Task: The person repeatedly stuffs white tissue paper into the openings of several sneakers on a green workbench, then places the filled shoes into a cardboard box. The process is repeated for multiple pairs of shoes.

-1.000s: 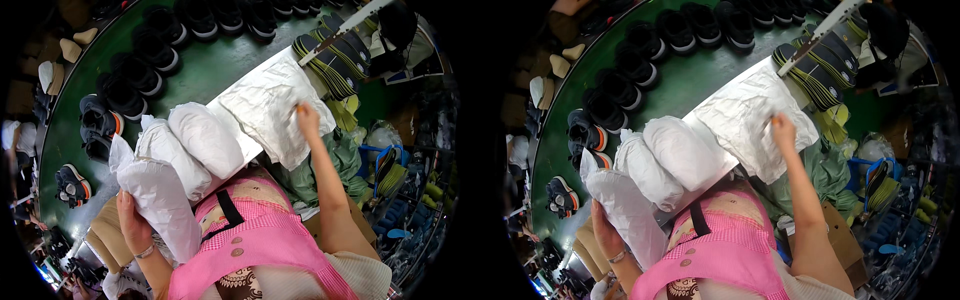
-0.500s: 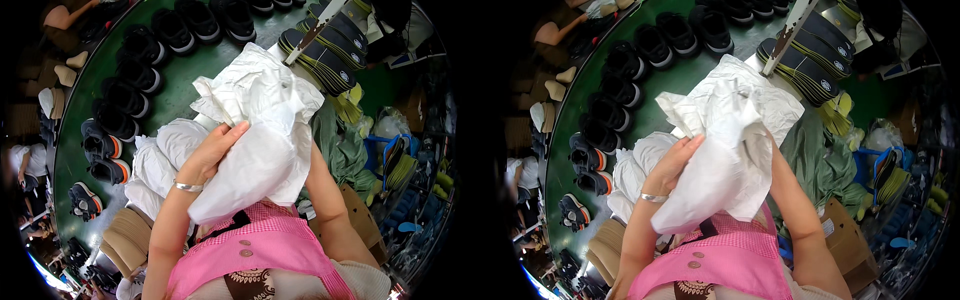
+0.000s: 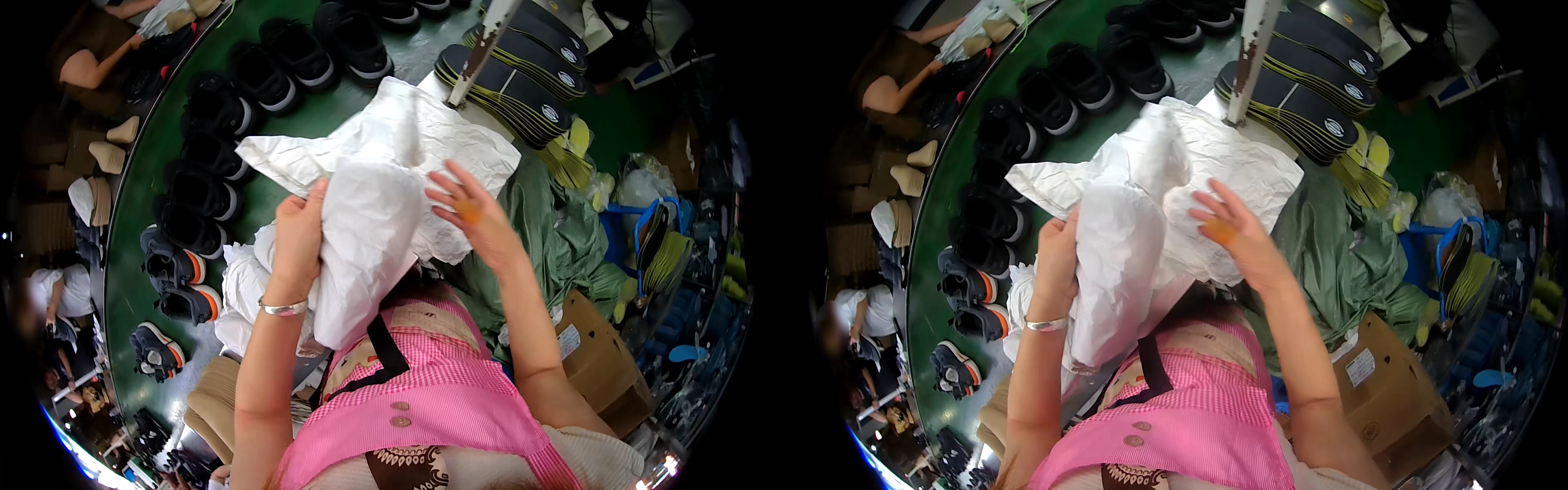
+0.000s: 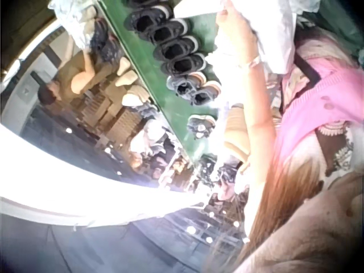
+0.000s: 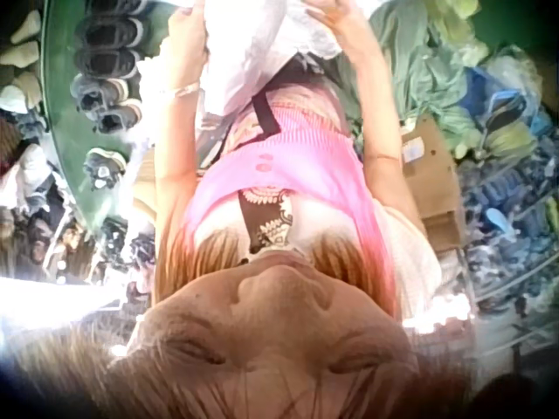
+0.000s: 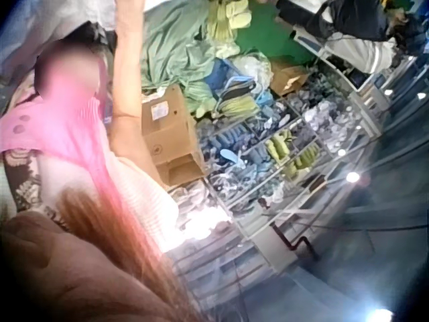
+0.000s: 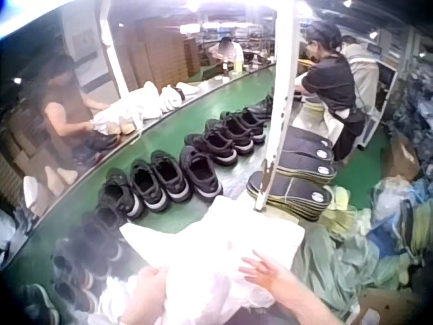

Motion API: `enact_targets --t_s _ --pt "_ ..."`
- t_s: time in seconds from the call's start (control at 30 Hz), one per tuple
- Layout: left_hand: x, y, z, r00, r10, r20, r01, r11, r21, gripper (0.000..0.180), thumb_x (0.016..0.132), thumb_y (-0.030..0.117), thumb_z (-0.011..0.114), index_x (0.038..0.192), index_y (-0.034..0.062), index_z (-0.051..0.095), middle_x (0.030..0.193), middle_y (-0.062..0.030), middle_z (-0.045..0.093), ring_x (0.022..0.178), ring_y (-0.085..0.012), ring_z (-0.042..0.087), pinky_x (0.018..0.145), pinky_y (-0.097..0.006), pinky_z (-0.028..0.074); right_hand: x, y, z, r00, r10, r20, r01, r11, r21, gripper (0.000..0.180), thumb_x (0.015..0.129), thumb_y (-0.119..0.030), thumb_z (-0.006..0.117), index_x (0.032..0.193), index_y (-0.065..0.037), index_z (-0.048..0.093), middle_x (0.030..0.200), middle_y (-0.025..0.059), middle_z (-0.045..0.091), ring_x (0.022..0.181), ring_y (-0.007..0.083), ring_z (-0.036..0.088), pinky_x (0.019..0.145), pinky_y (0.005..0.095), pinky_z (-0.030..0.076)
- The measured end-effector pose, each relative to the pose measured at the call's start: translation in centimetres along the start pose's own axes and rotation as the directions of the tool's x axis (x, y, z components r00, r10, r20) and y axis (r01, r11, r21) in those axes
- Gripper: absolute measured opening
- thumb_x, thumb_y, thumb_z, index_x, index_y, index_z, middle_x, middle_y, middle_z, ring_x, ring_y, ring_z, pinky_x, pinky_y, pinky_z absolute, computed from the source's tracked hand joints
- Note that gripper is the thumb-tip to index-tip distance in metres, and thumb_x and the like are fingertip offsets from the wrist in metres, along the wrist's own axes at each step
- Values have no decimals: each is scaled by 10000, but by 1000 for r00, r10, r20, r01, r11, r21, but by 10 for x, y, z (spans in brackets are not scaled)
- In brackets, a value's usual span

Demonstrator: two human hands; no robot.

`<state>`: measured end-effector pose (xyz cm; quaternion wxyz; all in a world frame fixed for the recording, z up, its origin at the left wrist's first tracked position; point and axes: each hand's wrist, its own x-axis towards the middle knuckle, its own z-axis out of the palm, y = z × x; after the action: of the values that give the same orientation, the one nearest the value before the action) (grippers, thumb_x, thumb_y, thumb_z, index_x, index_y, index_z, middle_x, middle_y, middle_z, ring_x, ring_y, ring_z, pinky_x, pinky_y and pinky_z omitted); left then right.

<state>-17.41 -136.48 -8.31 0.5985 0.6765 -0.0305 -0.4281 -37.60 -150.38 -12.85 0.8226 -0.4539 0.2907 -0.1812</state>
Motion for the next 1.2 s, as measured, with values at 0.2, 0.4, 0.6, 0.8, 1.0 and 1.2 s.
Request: enact_targets --t_s 0.2,0.4,0.6,0.8,1.0,1.2 --pt "-1 -6 10 958 26 287 7 993 -115 187 917 190 576 860 18 621 800 -7 644 626 -91 582 542 -224 470 45 38 -10 988 153 22 -151 928 340 449 898 -238 565 1271 -4 476 1262 109 537 1125 180 529 963 312 406" --pt "7 2 -25 986 2 167 12 997 -83 191 922 193 539 970 22 610 883 -29 657 696 -118 606 619 -252 497 45 -11 -20 914 -165 -371 309 875 373 397 922 -266 563 1201 14 531 1141 70 606 1018 168 578 889 331 465" --pt "36 8 -49 994 -17 108 31 991 -129 299 950 255 476 1087 10 578 928 -50 651 774 -125 602 692 -261 486 22 -24 -38 835 -153 -529 300 932 204 336 894 -242 615 1093 27 578 1022 68 632 899 138 598 784 256 474" --pt "0 19 -22 821 -60 568 67 998 8 414 979 316 413 1205 -3 547 973 -72 646 853 -132 599 765 -271 475 22 -52 -56 670 -371 -642 253 928 -272 307 899 -222 615 1063 37 593 960 49 635 853 99 560 751 236 452" --pt "-13 9 44 725 62 686 -326 908 262 427 969 277 462 1323 38 465 1260 -83 546 1203 -158 465 1041 -285 323 16 -72 15 888 -367 -275 248 889 -386 269 894 -138 579 1123 0 606 937 -10 642 838 41 524 745 208 433" --pt "62 10 -17 940 -40 339 112 974 -196 588 926 464 491 1289 3 454 1228 -130 553 1057 -200 581 916 -317 479 -30 -102 18 910 110 -399 -191 967 -169 291 882 -238 624 1003 25 642 924 53 668 780 103 618 691 247 483"
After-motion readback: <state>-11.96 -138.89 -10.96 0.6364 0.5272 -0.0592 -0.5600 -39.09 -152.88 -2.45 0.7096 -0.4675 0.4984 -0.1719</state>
